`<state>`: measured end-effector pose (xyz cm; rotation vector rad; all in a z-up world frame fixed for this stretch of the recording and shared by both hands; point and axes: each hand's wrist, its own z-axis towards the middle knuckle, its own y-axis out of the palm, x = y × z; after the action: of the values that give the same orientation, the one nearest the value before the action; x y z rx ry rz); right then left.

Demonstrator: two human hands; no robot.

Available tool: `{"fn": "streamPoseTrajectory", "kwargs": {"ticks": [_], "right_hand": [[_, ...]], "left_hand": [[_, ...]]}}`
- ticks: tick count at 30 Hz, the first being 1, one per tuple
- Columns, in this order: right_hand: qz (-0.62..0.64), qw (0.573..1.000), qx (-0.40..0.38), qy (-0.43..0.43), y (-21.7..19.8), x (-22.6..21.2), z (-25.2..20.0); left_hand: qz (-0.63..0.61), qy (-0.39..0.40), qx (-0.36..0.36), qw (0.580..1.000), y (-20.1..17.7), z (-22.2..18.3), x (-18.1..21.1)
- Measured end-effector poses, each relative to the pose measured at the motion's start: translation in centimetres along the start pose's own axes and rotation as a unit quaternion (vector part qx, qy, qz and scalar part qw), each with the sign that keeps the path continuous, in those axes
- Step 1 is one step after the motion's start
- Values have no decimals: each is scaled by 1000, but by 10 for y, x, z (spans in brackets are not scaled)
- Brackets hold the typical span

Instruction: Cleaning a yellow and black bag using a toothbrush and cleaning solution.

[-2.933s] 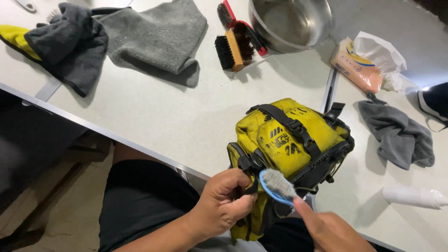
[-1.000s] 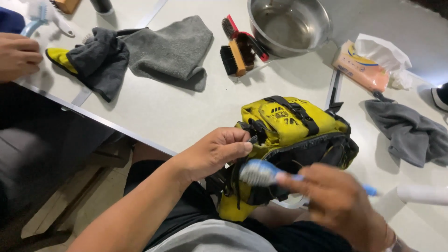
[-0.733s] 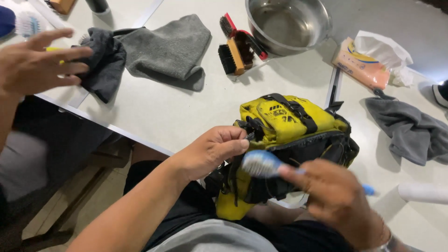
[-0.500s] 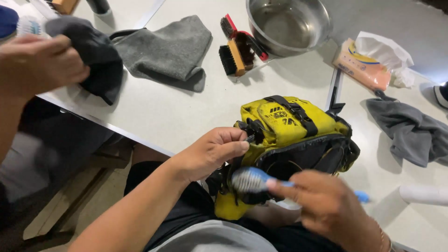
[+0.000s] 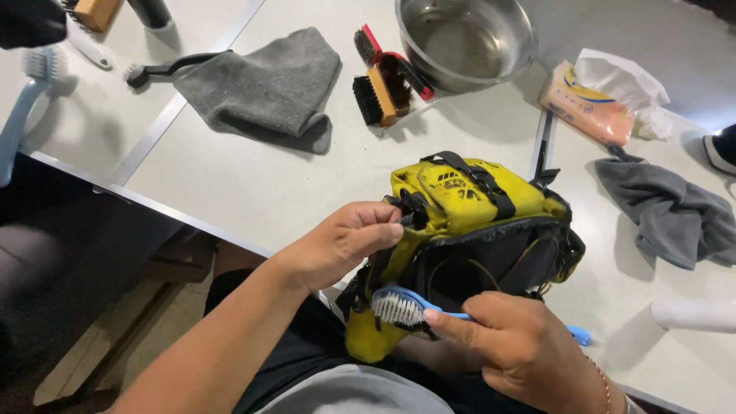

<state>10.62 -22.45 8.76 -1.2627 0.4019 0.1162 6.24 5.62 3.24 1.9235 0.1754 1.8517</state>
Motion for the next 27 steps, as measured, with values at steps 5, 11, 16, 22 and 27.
{"fn": "streamPoseTrajectory", "kwargs": {"ticks": [5, 11, 16, 22, 27], "right_hand": [[-67, 992, 97, 40, -12, 11, 9], [-58, 994, 88, 21, -10, 15, 4], [-10, 1000, 26, 4, 5, 3, -3], [-45, 995, 89, 18, 1, 4, 1], [40, 998, 42, 17, 7, 7, 3]], "left_hand": [[-48, -9, -26, 998, -3, 2, 2], [-45, -15, -49, 998, -6, 0, -3], [-69, -17, -46, 996, -10, 6, -1], [-70, -31, -31, 997, -3, 4, -2], [-52, -21, -27, 998, -10, 1, -3]]}}
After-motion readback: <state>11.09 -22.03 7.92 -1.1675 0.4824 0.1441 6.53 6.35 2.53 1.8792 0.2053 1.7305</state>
